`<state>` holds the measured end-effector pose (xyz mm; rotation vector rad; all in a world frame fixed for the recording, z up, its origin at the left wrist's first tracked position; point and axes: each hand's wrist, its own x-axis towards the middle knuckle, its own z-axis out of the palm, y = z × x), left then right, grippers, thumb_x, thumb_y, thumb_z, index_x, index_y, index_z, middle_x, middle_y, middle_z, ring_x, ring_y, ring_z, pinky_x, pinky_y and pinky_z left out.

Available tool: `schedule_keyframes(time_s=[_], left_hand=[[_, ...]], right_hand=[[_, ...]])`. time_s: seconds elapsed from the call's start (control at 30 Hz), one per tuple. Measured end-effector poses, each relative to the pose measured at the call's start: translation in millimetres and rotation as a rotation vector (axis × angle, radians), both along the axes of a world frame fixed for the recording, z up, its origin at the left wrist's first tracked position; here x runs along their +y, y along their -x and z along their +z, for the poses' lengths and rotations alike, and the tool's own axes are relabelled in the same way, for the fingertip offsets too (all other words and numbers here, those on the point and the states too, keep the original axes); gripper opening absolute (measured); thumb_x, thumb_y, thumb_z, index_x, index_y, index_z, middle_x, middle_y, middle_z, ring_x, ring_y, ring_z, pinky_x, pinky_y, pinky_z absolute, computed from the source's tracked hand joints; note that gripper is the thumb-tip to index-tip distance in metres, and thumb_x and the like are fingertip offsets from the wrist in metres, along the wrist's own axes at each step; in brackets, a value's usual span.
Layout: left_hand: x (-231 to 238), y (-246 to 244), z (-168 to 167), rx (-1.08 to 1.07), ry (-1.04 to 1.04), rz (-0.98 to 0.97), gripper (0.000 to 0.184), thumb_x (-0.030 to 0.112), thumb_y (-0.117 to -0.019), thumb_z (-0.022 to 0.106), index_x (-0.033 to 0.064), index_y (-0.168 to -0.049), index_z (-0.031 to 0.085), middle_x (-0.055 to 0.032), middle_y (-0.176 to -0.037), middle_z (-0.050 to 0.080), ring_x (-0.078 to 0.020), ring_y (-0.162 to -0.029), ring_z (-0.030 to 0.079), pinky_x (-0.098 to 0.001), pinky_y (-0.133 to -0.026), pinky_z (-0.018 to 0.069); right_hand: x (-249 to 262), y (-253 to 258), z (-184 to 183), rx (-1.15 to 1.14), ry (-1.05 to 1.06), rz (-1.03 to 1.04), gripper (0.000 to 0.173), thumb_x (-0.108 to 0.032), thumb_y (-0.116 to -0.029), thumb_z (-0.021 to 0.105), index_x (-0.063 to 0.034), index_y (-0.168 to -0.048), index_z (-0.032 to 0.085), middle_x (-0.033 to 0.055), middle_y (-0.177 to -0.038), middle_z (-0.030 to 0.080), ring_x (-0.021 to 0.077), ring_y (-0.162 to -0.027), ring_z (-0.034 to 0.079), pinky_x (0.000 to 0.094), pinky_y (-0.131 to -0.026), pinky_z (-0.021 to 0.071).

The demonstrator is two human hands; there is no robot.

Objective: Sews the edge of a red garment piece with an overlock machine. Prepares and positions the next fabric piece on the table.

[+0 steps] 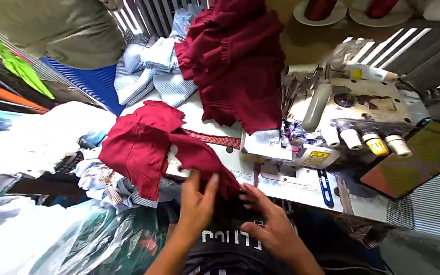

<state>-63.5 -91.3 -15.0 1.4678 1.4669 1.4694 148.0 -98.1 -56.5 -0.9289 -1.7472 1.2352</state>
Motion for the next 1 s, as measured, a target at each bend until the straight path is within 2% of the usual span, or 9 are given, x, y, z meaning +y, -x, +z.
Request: schedule_keyframes(time_s=[0.07, 0.2, 0.3, 0.47, 0.6, 0.73, 0.8, 0.87, 1.0], left_hand=[[-9.0, -5.7, -5.5, 0.133, -0.037, -0.181, 0.021, 0.021, -0.1022, 0.061, 0.0025, -0.099, 0.071, -0.0016, -0.092, 0.074, -0.0049, -0.091, 0.070, -0.0288, -0.084, 0.0601], [-8.6, 38.7, 13.7, 0.283, -0.117, -0.454, 0.044, 0.040, -0.1099, 0.043, 0.0121, -0.087, 0.067, 0.0026, -0.081, 0.069, -0.0020, -0.078, 0.065, -0.0234, -0.073, 0.0536], [-3.0, 93.7, 27.6, 0.333, -0.050, -0.233, 0.040, 0.032, -0.1104, 0.044, 0.0087, -0.111, 0.076, -0.0023, -0.107, 0.077, -0.0119, -0.093, 0.074, -0.0343, -0.084, 0.0631], [44.8, 180.7, -3.3, 0.957, 0.045, -0.095, 0.044, 0.007, -0.0953, 0.050, 0.0009, -0.137, 0.062, -0.0167, -0.150, 0.054, -0.0397, -0.143, 0.045, -0.0612, -0.117, 0.0353], [54.7, 175.9, -25.5, 0.994, 0.042, -0.419, 0.046, 0.026, -0.0931, 0.051, 0.0097, -0.133, 0.067, -0.0101, -0.138, 0.064, -0.0384, -0.142, 0.045, -0.0647, -0.117, 0.0297], [59.8, 164.3, -41.3, 0.956, 0.030, -0.540, 0.038, 0.029, -0.0933, 0.055, 0.0114, -0.123, 0.073, -0.0153, -0.117, 0.067, -0.0391, -0.117, 0.059, -0.0631, -0.100, 0.0444], [63.6, 167.2, -39.8, 0.938, 0.048, -0.541, 0.033, 0.028, -0.0941, 0.058, 0.0115, -0.117, 0.074, -0.0148, -0.116, 0.067, -0.0390, -0.115, 0.061, -0.0628, -0.095, 0.0486], [67.3, 170.8, -38.3, 0.932, 0.047, -0.538, 0.031, 0.029, -0.0939, 0.059, 0.0089, -0.111, 0.075, -0.0155, -0.116, 0.067, -0.0398, -0.113, 0.062, -0.0643, -0.092, 0.0493], [68.8, 173.4, -36.3, 0.950, 0.026, -0.555, 0.026, 0.028, -0.0927, 0.060, 0.0069, -0.100, 0.074, -0.0125, -0.118, 0.068, -0.0365, -0.113, 0.063, -0.0617, -0.093, 0.0500]], right_hand=[[9.9, 25.7, 0.4, 0.060, 0.034, 0.038, 0.083, -0.047, -0.0938, 0.072, 0.0051, -0.151, 0.042, 0.0119, -0.142, 0.061, 0.0129, -0.125, 0.063, 0.0348, -0.105, 0.0557], [33.7, 30.6, 1.4, 0.280, 0.130, -0.194, 0.025, 0.001, -0.0998, 0.049, 0.0011, -0.115, 0.069, 0.0034, -0.104, 0.073, 0.0064, -0.097, 0.069, 0.0267, -0.088, 0.0586], [34.5, -1.7, 9.1, 0.444, 0.299, -0.246, 0.026, 0.000, -0.1016, 0.045, -0.0001, -0.113, 0.068, 0.0053, -0.103, 0.072, 0.0110, -0.096, 0.068, 0.0317, -0.087, 0.0592], [7.6, -55.1, 30.7, 0.546, 0.539, -0.539, 0.031, -0.004, -0.1047, 0.034, -0.0067, -0.109, 0.065, -0.0001, -0.090, 0.074, 0.0062, -0.083, 0.072, 0.0273, -0.077, 0.0624], [-27.5, -92.5, 46.0, 0.382, 0.503, -0.654, 0.034, -0.007, -0.1042, 0.036, -0.0142, -0.095, 0.068, -0.0067, -0.083, 0.074, 0.0003, -0.078, 0.070, 0.0210, -0.074, 0.0608], [-65.2, -135.4, 43.4, 0.292, 0.407, -0.055, 0.022, -0.036, -0.1040, 0.054, -0.0256, -0.097, 0.073, -0.0180, -0.082, 0.067, -0.0102, -0.076, 0.061, 0.0119, -0.068, 0.0513], [-84.5, -140.2, 41.1, 0.351, 0.583, -0.310, 0.022, -0.020, -0.0986, 0.054, -0.0230, -0.093, 0.075, -0.0129, -0.081, 0.072, -0.0055, -0.075, 0.066, 0.0156, -0.068, 0.0566], [-85.6, -146.3, 21.9, -0.022, 0.696, -0.561, 0.031, -0.012, -0.0997, 0.047, -0.0189, -0.079, 0.068, -0.0118, -0.069, 0.066, -0.0038, -0.064, 0.062, 0.0186, -0.062, 0.0539], [-98.9, -172.3, -10.7, -0.578, 0.652, -0.368, 0.028, -0.022, -0.1028, 0.051, -0.0090, -0.096, 0.075, 0.0008, -0.080, 0.071, 0.0096, -0.075, 0.067, 0.0371, -0.071, 0.0566]])
